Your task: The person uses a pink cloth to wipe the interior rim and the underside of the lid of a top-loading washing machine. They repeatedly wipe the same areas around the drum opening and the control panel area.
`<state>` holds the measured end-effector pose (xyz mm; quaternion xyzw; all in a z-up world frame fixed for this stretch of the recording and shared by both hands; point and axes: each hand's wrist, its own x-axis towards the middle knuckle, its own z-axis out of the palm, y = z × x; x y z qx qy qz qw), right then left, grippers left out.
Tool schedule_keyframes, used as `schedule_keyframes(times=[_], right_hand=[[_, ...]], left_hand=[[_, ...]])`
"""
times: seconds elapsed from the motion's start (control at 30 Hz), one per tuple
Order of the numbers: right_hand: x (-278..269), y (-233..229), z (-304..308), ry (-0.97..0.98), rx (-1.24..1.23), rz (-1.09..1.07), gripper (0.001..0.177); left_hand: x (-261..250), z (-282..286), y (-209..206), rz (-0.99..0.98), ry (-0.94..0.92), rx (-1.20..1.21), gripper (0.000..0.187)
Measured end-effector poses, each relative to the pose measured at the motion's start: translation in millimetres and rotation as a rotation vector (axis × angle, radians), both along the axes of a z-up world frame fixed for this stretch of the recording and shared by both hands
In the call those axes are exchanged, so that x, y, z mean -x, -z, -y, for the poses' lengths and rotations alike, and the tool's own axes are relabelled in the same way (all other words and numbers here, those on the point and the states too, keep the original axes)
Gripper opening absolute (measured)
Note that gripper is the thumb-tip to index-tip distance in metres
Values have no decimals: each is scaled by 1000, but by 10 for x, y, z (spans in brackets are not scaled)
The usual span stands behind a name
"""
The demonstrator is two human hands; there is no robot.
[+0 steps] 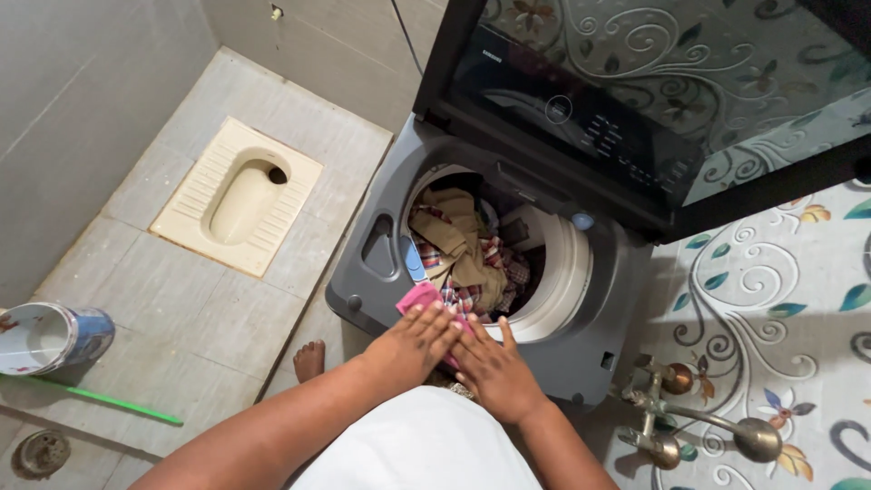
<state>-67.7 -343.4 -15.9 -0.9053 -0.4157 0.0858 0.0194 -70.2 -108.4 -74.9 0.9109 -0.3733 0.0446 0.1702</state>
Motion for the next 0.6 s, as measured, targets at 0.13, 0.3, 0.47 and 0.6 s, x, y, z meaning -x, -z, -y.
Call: schedule_keyframes(times=[0.13,0.3,0.47,0.6], right_hand=[[186,-194,254,153,17,-138,56],[165,-403,184,232,-138,-112,52],[-114,-303,-336,34,-110,-46,62],[-293,-243,-725,-57,-77,-48,74]], left_hand=[[-69,111,-143,-157,182,231,64],[-88,-31,-472,-337,152,457,62],[37,-386,-554,-194,-244,430,54],[21,-800,-511,-179,-493,215,74]])
